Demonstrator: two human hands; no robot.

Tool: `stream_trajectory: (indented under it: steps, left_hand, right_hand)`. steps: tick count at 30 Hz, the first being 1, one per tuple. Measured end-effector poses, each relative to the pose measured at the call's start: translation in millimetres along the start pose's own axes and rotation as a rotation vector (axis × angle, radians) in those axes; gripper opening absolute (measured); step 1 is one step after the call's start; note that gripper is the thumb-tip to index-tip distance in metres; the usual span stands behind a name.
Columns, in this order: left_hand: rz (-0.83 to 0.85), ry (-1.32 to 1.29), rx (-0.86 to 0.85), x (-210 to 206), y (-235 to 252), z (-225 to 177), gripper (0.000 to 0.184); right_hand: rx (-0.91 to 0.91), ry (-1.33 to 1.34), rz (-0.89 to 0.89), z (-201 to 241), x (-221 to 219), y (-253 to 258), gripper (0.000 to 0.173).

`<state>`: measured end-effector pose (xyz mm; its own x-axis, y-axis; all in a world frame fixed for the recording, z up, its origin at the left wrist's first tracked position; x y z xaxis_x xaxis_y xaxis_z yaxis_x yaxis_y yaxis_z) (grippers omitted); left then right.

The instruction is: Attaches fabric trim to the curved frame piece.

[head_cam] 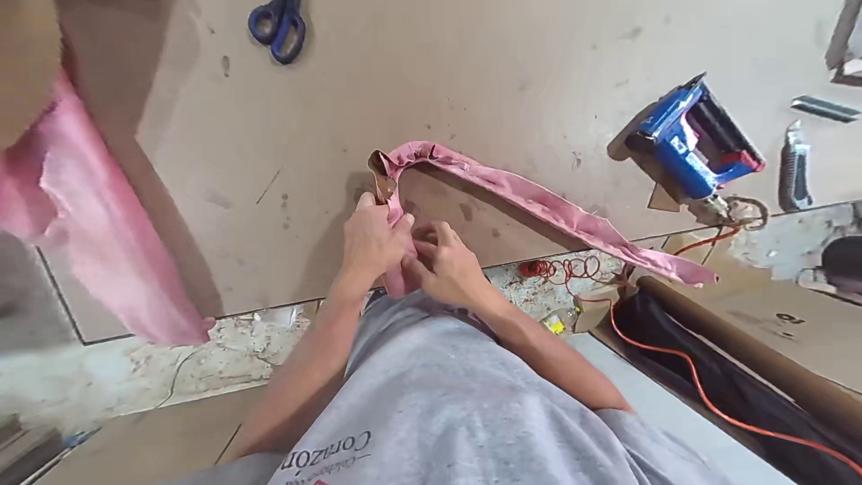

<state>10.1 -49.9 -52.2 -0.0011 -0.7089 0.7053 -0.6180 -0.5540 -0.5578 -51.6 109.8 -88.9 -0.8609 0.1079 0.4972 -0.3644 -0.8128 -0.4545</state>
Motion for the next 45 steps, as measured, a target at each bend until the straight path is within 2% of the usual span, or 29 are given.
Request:
stream_trajectory:
  steps: [1,3,4,8,10,11,12,13,14,15,16,17,18,19,21,22,23,25,27,28,29,30,33,37,38,40,42,45]
  left_hand:
    - [-0.017,-0.123,-0.032,8.2,1.2,6.2,0.041]
    - [-0.045,-0.359,-0.097,22.9,0.8,12.1,0.034]
    - [-0.047,-0.46,-0.137,29.9,0.2,8.9,0.03]
    - [0.035,-0.855,-0.317,42.1,-15.8,-15.7,0.016]
    - [0.07,-0.94,-0.394,39.6,-25.9,-26.7,0.015]
    - [0.092,-0.964,-0.435,36.9,-30.0,-29.6,0.015]
    - [0.104,-0.992,-0.479,34.6,-31.6,-31.5,0.014]
    - [0.113,-1.025,-0.517,32.5,-32.9,-30.1,0.015]
    - [0.127,-1.049,-0.553,32.3,-32.8,-26.2,0.016]
    - [0.142,-1.054,-0.589,34.3,-29.9,-21.8,0.016]
    - [0.135,-1.026,-0.619,36.6,-26.4,-19.1,0.015]
    - [0.081,-0.96,-0.636,37.7,-24.8,-19.4,0.015]
    - [-0.047,-0.848,-0.635,38.0,-25.8,-23.5,0.015]
    - [-0.226,-0.676,-0.639,37.8,-28.8,-31.3,0.019]
    - [-0.623,-0.325,-0.682,33.7,-36.5,-53.4,0.028]
    - [-0.755,-0.217,-0.677,31.7,-42.8,-65.3,0.029]
    - [-0.818,-0.163,-0.669,30.0,-48.9,-76.8,0.028]
    - [-0.807,-0.18,-0.626,23.3,-52.2,-95.7,0.027]
    - [-0.706,-0.213,-0.495,13.5,-48.4,-107.9,0.054]
    - [-0.707,-0.181,-0.462,9.1,-45.2,-113.4,0.07]
    - [-0.743,-0.127,-0.47,4.3,-41.0,-117.0,0.076]
    - [-0.791,-0.067,-0.509,-0.6,-37.7,-118.6,0.07]
    - [-0.847,0.029,-0.665,-15.4,-37.4,-120.3,0.032]
    - [-0.781,-0.034,-0.85,-23.0,-48.6,-133.4,0.015]
    - [-0.775,-0.053,-0.876,-22.8,-48.8,-135.2,0.015]
    - [-0.775,-0.112,-0.889,-22.5,-46.2,-135.2,0.013]
    - [-0.782,-0.179,-0.841,-24.2,-43.6,-133.9,0.013]
    - [-0.822,-0.186,-0.692,-19.1,-32.9,-130.5,0.049]
  right_hand:
    - [0.021,0.101,0.053,-2.5,4.9,-10.8,0.052]
    - [0.034,0.453,0.248,-11.3,14.8,-32.6,0.056]
    - [0.033,0.637,0.284,-18.1,18.4,-34.6,0.057]
    - [-0.004,1.402,0.214,-32.4,23.8,25.7,0.082]
    - [0.079,1.578,0.128,-13.0,25.6,56.5,0.072]
    - [0.169,1.634,-0.006,1.5,28.9,67.7,0.055]
    - [0.318,1.683,-0.145,14.0,36.0,81.7,0.035]
    - [0.491,1.738,-0.239,22.3,44.4,95.9,0.027]
    - [0.638,1.773,-0.237,27.3,56.4,107.0,0.041]
    - [0.769,1.758,-0.159,29.5,73.2,115.4,0.055]
    - [0.837,1.75,-0.165,36.7,93.7,117.0,0.052]
    - [0.892,1.7,-0.246,47.0,113.3,112.9,0.035]
    - [0.976,1.611,-0.315,58.3,131.6,106.7,0.018]
    - [1.074,1.509,-0.374,68.8,148.7,100.2,0.013]
    - [1.217,1.325,-0.49,83.7,178.1,91.0,0.013]
    - [1.246,1.259,-0.543,87.7,188.1,89.0,0.013]
    - [1.258,1.201,-0.591,90.3,194.7,89.0,0.015]
    - [1.241,1.093,-0.685,94.1,199.4,89.8,0.018]
    - [1.221,1.034,-0.749,94.7,198.5,88.4,0.019]
    - [1.221,1.025,-0.769,94.0,199.1,86.7,0.019]
    - [1.224,1.022,-0.793,93.7,201.6,84.8,0.02]
    - [1.215,1.017,-0.821,92.9,204.9,81.7,0.02]
    - [1.181,1.021,-0.93,91.8,222.5,71.4,0.021]
    - [1.177,0.975,-1.033,100.1,234.9,59.8,0.023]
    - [1.132,0.962,-1.058,103.5,232.3,55.4,0.025]
    - [1.161,0.927,-1.079,103.5,236.1,55.5,0.024]
    - [1.155,0.91,-1.129,102.0,242.3,57.9,0.024]
    - [1.128,0.901,-1.175,101.5,248.5,64.1,0.022]
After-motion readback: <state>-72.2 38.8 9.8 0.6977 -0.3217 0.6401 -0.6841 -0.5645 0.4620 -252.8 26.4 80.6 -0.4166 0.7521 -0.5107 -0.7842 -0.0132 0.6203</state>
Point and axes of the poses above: each hand's wrist, its own y-axis towards the middle knuckle, its own x-axis out of the back of the hand, z = x × y, the point moved 1 cm from there along y, towards the middle knuckle, and after that the axes turned 1 degree about z, right-handed, at the moved point
